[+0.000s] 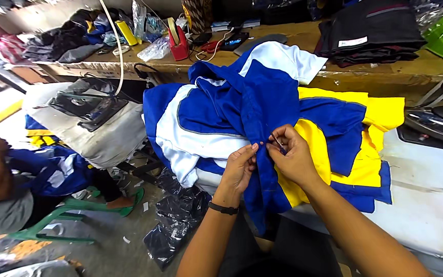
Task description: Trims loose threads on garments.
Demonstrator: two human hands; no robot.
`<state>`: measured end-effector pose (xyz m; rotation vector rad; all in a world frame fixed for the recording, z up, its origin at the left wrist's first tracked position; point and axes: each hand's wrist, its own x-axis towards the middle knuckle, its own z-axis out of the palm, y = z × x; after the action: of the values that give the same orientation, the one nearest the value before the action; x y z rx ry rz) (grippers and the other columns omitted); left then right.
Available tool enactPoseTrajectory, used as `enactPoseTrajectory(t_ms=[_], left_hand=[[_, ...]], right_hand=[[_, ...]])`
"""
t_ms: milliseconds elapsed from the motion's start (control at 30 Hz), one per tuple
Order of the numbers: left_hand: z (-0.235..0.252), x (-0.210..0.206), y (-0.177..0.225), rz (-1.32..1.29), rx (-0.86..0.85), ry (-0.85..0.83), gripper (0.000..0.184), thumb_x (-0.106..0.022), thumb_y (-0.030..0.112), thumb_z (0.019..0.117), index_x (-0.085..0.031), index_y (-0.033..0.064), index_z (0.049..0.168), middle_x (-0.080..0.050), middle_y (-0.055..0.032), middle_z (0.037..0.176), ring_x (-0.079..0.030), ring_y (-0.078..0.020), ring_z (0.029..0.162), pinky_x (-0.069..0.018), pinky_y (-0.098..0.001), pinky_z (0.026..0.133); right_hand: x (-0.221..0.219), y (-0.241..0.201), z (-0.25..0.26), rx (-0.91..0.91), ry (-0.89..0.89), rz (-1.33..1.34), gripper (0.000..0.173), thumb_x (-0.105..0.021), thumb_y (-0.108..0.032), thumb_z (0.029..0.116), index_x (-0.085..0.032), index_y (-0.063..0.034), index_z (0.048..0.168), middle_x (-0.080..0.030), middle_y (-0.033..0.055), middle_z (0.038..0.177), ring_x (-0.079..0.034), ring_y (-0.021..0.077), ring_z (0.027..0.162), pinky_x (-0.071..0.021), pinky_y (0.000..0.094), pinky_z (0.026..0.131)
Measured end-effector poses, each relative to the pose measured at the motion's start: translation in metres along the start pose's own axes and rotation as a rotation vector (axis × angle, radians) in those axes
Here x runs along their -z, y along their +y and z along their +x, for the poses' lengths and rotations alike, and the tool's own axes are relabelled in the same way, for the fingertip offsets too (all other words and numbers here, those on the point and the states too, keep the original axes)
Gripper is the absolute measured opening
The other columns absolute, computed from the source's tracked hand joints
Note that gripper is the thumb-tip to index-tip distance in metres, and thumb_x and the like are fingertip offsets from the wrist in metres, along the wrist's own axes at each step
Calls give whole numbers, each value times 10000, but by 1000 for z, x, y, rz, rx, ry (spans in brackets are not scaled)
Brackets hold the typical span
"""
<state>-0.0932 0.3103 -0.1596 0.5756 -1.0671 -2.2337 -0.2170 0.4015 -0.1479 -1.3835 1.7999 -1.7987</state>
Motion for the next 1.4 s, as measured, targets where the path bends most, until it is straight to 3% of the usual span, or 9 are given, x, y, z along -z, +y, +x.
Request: enactPoseTrajectory(t_ms=[133, 200, 300, 467, 533, 600, 733, 1133, 1400], left_hand=[[-1, -1, 2, 81, -21, 12, 213, -545, 91, 1038, -704, 66, 899, -574, 32, 656, -488, 4, 525, -402, -129, 491], [-2, -3, 5, 76, 3, 29, 222, -525, 80, 1045, -704, 62, 915, -587, 27, 683, -479, 9, 522, -391, -123, 479], [-3, -5, 6, -22, 110, 32, 229, -498, 133, 1062, -680, 83, 933, -581, 26, 693, -481, 5, 516, -389, -122, 464], [-4, -5, 6, -41, 125, 48, 219, -512, 169, 1066, -664, 74, 939, -584, 9, 691, -515, -15, 535, -407, -133, 475], [-5, -5, 7, -26, 109, 53, 216, -512, 158, 1067, -665, 68, 944, -579, 10, 689, -512, -16, 537, -405, -134, 479], [-5, -4, 8, -21, 106, 37, 214, -508, 152, 1067, -674, 68, 960, -583, 10, 696, -514, -15, 545, -408, -134, 485], [-5, -7, 11, -5, 116, 45, 216, -509, 154, 1068, -671, 72, 952, -581, 9, 690, -513, -15, 540, -407, -134, 482], [-5, -11, 12, 0, 143, 30, 219, -508, 150, 1065, -669, 64, 944, -581, 2, 688, -515, -19, 533, -405, -136, 473], [-8, -13, 4, 112, -17, 83, 166, -550, 91, 1042, -690, 50, 963, -591, 8, 721, -508, -4, 561, -402, -126, 498]], right_hand=[[11, 1, 8, 258, -70, -207, 246, -704, -103, 905, -751, -83, 1146, -655, 12, 933, -611, 61, 780, -522, 225, 677], [11, 6, 13, 352, -79, -266, 168, -710, -69, 868, -789, -79, 1015, -645, 21, 877, -614, 85, 770, -524, 265, 673], [6, 10, 14, 434, -22, -232, 31, -695, -49, 852, -704, -40, 824, -625, 31, 823, -581, 56, 720, -485, 196, 624], [15, -2, 6, 94, -13, 44, 61, -735, -53, 910, -693, -62, 954, -645, -28, 803, -552, -4, 620, -471, 143, 555], [31, -10, 6, -27, -76, 18, 231, -759, -92, 889, -673, -92, 1103, -593, -15, 787, -505, 49, 581, -425, 188, 499], [46, -13, 5, -55, -138, -99, 370, -777, -202, 866, -626, -142, 1198, -634, -21, 904, -587, 62, 674, -509, 223, 562], [55, -9, 0, 99, -62, -403, 273, -819, -277, 835, -747, -144, 1061, -686, -31, 951, -590, 93, 731, -482, 361, 629], [55, -16, 6, 306, -55, -600, 124, -773, -247, 854, -777, -142, 919, -709, -31, 867, -640, 127, 711, -483, 399, 591], [58, -11, 4, 43, -24, -384, 170, -825, -233, 848, -760, -157, 985, -704, -46, 898, -582, 69, 664, -472, 332, 582]])
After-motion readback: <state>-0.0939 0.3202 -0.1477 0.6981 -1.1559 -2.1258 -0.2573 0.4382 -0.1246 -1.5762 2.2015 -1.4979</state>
